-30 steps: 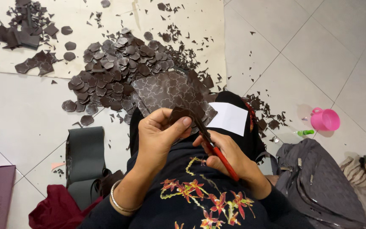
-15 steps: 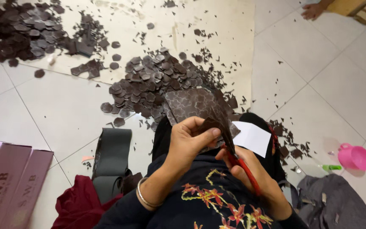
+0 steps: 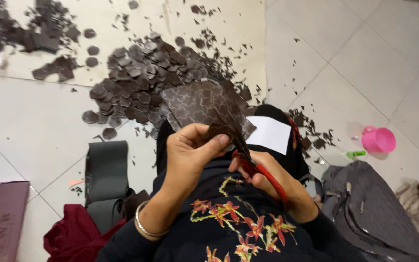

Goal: The person sits on the floor and uses red-handled scissors to cut a brown patterned sheet into small flower-shaped pieces. The cut pieces accumulate on the floor as the person continues cutting along the pattern lines.

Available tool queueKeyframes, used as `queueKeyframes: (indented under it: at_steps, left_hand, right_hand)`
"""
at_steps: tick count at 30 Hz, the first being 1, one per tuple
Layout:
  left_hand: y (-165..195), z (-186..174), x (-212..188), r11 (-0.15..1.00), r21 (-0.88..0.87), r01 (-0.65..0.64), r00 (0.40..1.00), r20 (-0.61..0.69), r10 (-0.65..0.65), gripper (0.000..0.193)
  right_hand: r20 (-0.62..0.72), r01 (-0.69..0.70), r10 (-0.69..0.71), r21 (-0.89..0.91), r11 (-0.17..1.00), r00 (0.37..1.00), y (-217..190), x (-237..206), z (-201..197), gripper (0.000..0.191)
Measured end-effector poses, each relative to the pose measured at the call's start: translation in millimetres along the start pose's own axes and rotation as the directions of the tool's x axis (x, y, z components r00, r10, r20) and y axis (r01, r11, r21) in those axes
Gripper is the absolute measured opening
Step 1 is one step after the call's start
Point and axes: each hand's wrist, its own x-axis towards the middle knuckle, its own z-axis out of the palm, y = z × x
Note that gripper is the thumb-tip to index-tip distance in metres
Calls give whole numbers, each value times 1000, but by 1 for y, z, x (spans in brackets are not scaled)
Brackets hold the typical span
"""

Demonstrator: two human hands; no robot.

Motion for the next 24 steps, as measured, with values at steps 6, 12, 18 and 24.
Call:
queueKeyframes:
  at_steps: [6, 12, 18, 24]
  left_hand:
    - [-3, 3, 3, 999, 49, -11, 1000, 5, 10, 13]
    - [-6, 6, 5, 997, 83, 8, 1000, -14, -6, 13]
    - [-7, 7, 6, 997, 73, 12, 1000, -20, -10, 12]
    - [-6, 7, 6, 997, 80, 7, 1000, -13, -6, 11]
  right_hand:
    - [0, -1, 1, -7, 1000, 1000, 1, 2, -4, 101]
    - [5, -4, 4, -3, 1000, 1000, 6, 4, -6, 104]
    - [-18, -37, 36, -16, 999, 999, 12, 2, -9, 103]
    - [-9, -22, 22, -26, 999, 1000, 25, 4, -11, 101]
